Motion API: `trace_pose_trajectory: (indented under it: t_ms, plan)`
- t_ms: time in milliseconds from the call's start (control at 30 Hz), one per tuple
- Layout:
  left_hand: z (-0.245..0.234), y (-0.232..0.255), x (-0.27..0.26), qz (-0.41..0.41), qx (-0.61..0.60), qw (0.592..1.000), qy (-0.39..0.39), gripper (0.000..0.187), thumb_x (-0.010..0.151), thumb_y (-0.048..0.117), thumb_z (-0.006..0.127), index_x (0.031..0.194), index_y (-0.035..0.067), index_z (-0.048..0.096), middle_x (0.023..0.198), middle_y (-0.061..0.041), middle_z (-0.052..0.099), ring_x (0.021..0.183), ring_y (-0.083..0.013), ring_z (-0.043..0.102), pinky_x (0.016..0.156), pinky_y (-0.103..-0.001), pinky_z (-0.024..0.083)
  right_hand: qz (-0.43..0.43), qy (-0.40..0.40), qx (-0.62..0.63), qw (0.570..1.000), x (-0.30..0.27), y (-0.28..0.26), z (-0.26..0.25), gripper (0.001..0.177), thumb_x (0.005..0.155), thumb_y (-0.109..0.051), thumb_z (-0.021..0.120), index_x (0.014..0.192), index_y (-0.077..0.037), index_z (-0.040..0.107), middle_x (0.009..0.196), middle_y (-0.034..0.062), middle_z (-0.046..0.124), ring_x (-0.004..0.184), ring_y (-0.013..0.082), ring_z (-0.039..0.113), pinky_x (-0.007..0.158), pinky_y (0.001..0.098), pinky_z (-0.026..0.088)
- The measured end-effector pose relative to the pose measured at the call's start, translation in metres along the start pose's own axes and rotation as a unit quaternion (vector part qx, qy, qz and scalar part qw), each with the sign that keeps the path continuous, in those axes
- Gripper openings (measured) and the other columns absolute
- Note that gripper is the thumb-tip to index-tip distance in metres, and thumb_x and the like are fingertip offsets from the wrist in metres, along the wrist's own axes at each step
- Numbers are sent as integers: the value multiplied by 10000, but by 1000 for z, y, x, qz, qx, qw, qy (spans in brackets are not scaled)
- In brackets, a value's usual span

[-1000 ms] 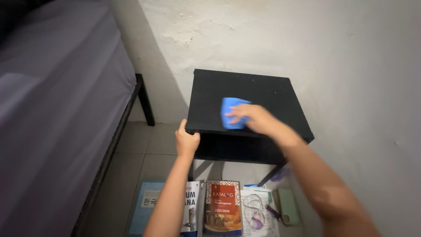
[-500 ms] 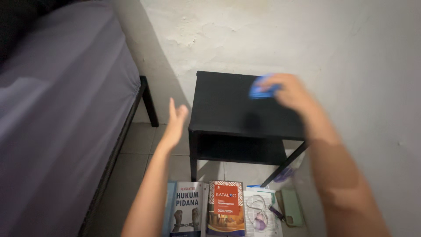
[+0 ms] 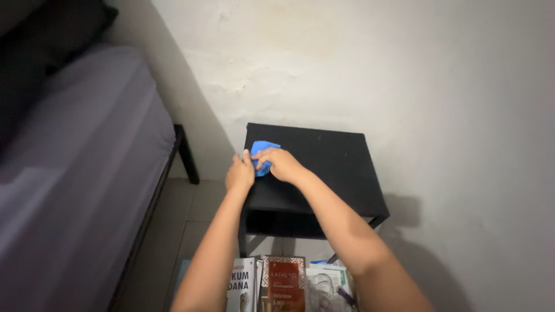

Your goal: The person removes books, papers, and small items from a black bedside table and places them on the floor. Then, using a spray bottle and a blue cloth, the person sprays and wipes the table surfaces clean.

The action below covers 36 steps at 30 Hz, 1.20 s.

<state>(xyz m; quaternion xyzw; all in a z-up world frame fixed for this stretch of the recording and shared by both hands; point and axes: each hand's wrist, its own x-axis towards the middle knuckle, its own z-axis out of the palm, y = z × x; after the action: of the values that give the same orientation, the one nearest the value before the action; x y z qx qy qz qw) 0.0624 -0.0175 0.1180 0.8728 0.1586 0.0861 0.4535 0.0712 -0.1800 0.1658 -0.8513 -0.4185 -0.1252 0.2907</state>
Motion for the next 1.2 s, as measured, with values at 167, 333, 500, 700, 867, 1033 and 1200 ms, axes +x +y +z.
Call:
trace_pose_trajectory:
  t_ms: [167, 333, 500, 700, 867, 1033, 1200]
  plan:
    - [-21, 24, -27, 2, 121, 992, 42, 628, 1064, 560, 310, 1186, 5, 579, 1032, -258, 722, 985, -448, 699, 861, -545, 545, 30, -14, 59, 998, -70, 79, -51, 501, 648, 178, 511, 972, -83, 790, 1146, 94, 767, 1256, 314, 639, 1087, 429, 483]
    - [-18, 30, -30, 13, 180, 982, 52, 633, 1046, 581, 340, 1138, 3, 579, 976, -234, 722, 923, -416, 715, 811, -516, 564, 52, 27, 100, 993, -203, 140, -184, 460, 458, 104, 483, 791, -62, 754, 1177, 142, 756, 1259, 333, 611, 1133, 452, 387]
    - [-13, 29, -35, 8, 184, 981, 53, 567, 1072, 507, 348, 1063, 9, 617, 961, -225, 730, 902, -415, 723, 806, -505, 572, 105, 152, -70, 980, -147, 141, -205, 392, 617, 132, 468, 872, -24, 721, 946, 135, 739, 929, 289, 707, 874, 396, 568]
    - [-8, 21, -29, 2, 178, 982, 71, 500, 1083, 420, 353, 1021, 30, 660, 945, -232, 741, 898, -425, 730, 817, -515, 572, -18, 67, 39, 997, 78, 81, -18, 419, 612, 185, 541, 853, -103, 727, 1225, 92, 719, 1212, 333, 596, 1057, 430, 474]
    - [-4, 15, -21, -19, 166, 983, 80, 519, 1054, 461, 385, 1011, 39, 684, 940, -228, 736, 897, -424, 724, 805, -519, 572, 14, 21, 68, 997, 60, 123, 0, 422, 599, 191, 502, 771, -90, 765, 1194, 74, 764, 1251, 313, 628, 1062, 418, 475]
    - [-1, 12, -19, -4, 181, 979, 95, 529, 1088, 435, 365, 1007, 20, 684, 938, -223, 743, 882, -400, 738, 796, -495, 585, 224, 71, 23, 972, -72, 214, -122, 725, 638, 243, 429, 1126, -152, 794, 950, 123, 791, 958, 215, 726, 992, 351, 526]
    - [-2, 17, -20, -12, 174, 981, 83, 526, 1090, 419, 347, 1012, 17, 677, 951, -221, 741, 893, -403, 731, 800, -501, 579, 298, 68, -99, 947, -140, 211, -213, 438, 686, 168, 505, 866, -101, 800, 1040, 130, 794, 1028, 307, 729, 948, 411, 540]
